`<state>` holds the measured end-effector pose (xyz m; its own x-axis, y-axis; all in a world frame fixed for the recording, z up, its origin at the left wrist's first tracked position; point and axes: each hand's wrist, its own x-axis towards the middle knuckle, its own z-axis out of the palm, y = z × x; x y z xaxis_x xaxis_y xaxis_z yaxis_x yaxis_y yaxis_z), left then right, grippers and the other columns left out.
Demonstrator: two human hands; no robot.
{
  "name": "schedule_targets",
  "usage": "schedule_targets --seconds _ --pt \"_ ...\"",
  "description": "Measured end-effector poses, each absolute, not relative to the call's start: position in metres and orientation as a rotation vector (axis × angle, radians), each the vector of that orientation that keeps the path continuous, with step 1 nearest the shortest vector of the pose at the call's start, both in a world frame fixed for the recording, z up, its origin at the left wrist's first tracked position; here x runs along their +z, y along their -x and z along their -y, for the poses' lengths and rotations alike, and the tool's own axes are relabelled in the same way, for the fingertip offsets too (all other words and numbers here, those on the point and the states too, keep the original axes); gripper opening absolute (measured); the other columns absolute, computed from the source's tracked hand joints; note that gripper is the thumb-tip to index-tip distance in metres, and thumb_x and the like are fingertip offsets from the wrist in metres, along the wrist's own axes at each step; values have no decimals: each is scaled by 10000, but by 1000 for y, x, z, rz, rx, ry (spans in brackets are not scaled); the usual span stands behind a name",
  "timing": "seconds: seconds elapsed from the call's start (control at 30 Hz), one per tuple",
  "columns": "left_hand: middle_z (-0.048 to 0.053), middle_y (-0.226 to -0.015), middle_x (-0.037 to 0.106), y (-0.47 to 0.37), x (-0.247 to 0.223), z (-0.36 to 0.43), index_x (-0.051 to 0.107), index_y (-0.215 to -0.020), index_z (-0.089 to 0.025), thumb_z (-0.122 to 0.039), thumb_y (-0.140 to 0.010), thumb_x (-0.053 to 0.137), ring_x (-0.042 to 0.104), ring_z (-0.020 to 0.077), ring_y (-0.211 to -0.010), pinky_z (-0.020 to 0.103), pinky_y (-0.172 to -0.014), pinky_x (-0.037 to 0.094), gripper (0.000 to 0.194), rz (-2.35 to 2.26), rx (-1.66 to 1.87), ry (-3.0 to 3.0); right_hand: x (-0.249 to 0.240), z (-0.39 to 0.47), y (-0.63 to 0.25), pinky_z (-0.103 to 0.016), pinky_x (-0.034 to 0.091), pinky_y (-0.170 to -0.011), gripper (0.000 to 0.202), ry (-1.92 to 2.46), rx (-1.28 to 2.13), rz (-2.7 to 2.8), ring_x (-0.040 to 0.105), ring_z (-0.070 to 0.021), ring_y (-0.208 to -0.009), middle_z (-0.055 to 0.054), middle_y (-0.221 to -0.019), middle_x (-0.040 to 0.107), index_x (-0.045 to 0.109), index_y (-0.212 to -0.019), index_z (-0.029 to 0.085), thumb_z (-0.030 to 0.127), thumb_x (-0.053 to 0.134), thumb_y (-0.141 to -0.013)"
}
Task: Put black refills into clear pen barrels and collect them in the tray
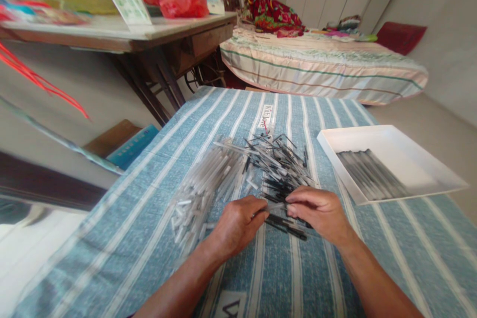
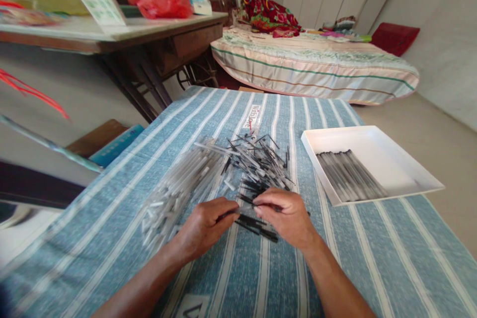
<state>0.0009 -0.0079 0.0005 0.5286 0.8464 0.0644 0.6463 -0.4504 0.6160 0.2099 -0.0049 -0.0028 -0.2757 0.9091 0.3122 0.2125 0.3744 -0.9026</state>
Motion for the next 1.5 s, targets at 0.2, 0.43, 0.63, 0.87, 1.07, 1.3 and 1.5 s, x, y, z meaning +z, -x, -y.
schedule_targets --seconds 0.2,0.43,0.63,0.87,1.07,1.3,1.5 --pt "16 -728 594 -1 1 7 619 -804 -161 -192 -873 469 574 126 -716 195 -631 399 168 -1211 484 -2244 -2 3 -208 -243 479 -596 99 970 940 1761 620 -141 -658 -39 -728 674 706 -801 175 121 645 -747" --pt "13 -716 591 -1 0 8 602 -776 -160 -193 -872 468 572 122 -701 191 -623 397 168 -1215 483 -2267 -2 4 -209 -238 480 -571 87 994 932 1732 621 -140 -628 -42 -717 675 705 -788 169 126 645 -743" --pt "15 -716 591 -1 -1 7 607 -781 -161 -191 -871 468 573 124 -699 192 -616 397 168 -1220 478 -2269 -4 4 -211 -240 481 -573 83 1017 943 1748 620 -137 -618 -44 -713 672 702 -791 168 138 632 -760" --pt "15 -726 591 -1 0 8 610 -786 -164 -197 -878 463 574 126 -715 195 -629 398 176 -1216 472 -2256 -4 3 -211 -235 474 -582 80 1026 916 1778 617 -136 -638 -47 -716 669 699 -786 157 127 632 -756" --pt "14 -724 591 -1 1 8 613 -793 -164 -192 -873 461 575 125 -712 193 -630 402 175 -1221 455 -2262 -4 3 -210 -240 468 -592 93 1002 881 1827 618 -139 -656 -44 -726 675 699 -796 169 125 626 -759" --pt "12 -704 596 -2 2 8 608 -755 -165 -191 -864 461 580 121 -684 188 -610 406 184 -1211 430 -2280 -4 3 -210 -259 480 -611 112 1007 867 1874 628 -150 -671 -51 -737 682 703 -793 185 143 600 -778" --pt "6 -698 597 -1 2 8 605 -746 -167 -191 -863 465 586 121 -686 189 -614 407 184 -1155 411 -2277 -6 2 -213 -264 487 -613 104 991 928 1895 628 -154 -664 -54 -734 685 714 -787 187 192 609 -787"
